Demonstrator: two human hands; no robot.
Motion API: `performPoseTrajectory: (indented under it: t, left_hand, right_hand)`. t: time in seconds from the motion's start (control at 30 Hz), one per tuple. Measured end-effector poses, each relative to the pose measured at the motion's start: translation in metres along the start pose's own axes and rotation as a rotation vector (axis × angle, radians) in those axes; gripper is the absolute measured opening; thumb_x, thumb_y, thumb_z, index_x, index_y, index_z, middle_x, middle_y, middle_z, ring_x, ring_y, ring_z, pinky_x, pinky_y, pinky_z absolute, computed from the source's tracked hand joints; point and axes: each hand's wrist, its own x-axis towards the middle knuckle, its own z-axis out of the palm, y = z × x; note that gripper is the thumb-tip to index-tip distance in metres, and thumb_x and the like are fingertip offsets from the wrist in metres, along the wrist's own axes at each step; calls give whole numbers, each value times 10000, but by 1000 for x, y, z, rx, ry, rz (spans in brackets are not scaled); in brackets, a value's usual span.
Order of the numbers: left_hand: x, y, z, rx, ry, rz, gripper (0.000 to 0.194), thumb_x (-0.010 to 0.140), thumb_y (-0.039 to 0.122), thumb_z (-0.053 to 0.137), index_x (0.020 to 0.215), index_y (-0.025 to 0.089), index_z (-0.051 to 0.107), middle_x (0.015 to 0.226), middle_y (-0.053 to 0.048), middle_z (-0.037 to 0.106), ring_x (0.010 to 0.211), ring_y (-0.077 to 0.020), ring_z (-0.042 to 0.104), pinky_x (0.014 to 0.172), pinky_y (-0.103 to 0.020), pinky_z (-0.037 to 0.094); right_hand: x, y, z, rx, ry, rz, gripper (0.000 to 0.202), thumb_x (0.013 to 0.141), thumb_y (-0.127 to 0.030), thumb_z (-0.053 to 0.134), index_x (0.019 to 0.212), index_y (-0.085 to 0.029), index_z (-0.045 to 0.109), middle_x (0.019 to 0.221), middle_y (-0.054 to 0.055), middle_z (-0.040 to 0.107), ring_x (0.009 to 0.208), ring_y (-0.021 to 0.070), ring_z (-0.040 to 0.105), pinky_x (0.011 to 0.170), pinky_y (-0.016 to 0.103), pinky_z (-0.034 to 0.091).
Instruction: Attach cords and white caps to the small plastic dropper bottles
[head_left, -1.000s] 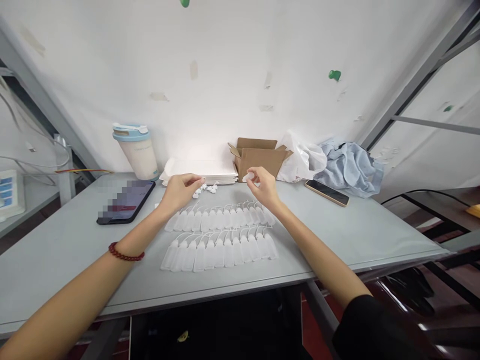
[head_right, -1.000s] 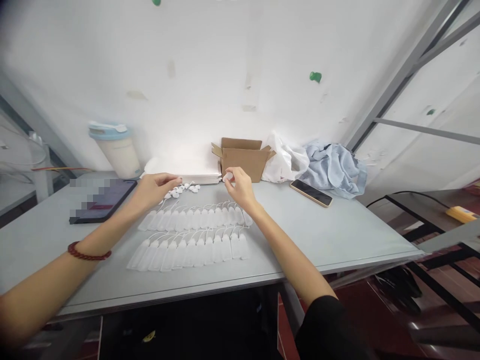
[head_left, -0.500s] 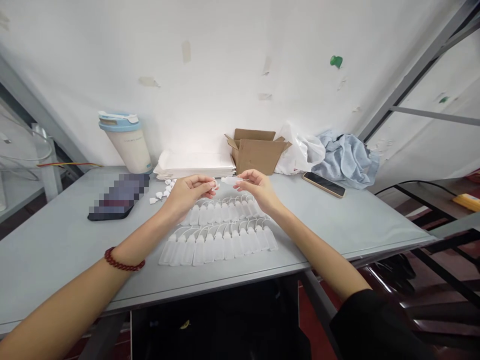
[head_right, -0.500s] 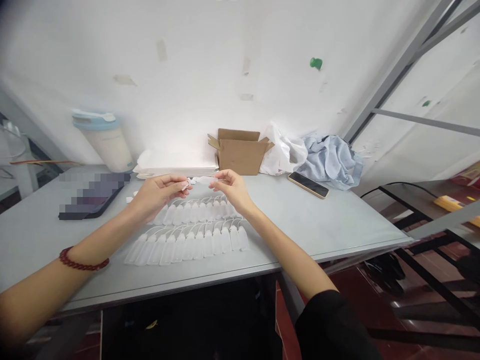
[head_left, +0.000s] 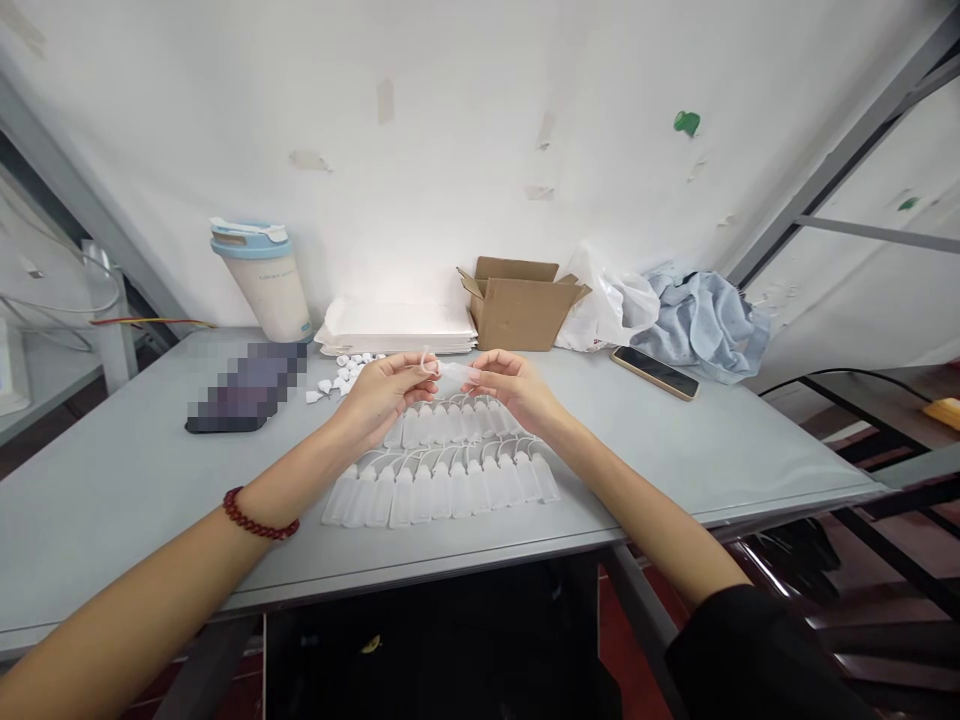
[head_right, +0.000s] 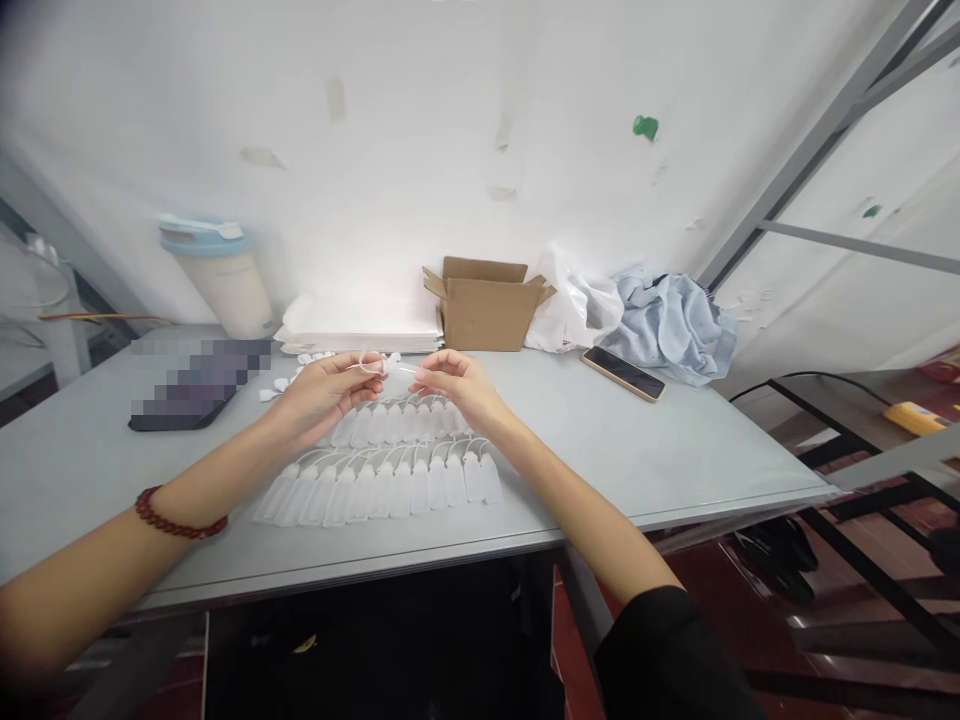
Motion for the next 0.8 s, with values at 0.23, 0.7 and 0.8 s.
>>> performPoseTrajectory:
  t: [0.23,0.7,0.8]
  left_hand:
    - [0,-1,0,0,17,9,205,656,257,797,809,165,698,780,5,642,670,-97,604,654,-238,503]
    - [-2,3,2,61,7,0,127,639,213,753,737,135,729,764,-49,680,716,-154,644,730,-301,531]
    - [-4,3,3,84,-12,21,162,644,239,753,765,135,732,782,-55,679,739,-172,646,742,-323,529]
  right_hand:
    - [-2,-1,3,8,-32,36,263,629,-292,819,737,-177,608,695,-19,659,675,149,678,714,309,502]
    - [-1,0,2,-32,-20,42,270,619,-312,822,721,-174,614,663,-21,642,610,133,647,625,282,485]
    - [-1,1,2,-25,-9,31,268,627,-313,820,722,-173,612,647,-25,633,624,138,651,639,288,489]
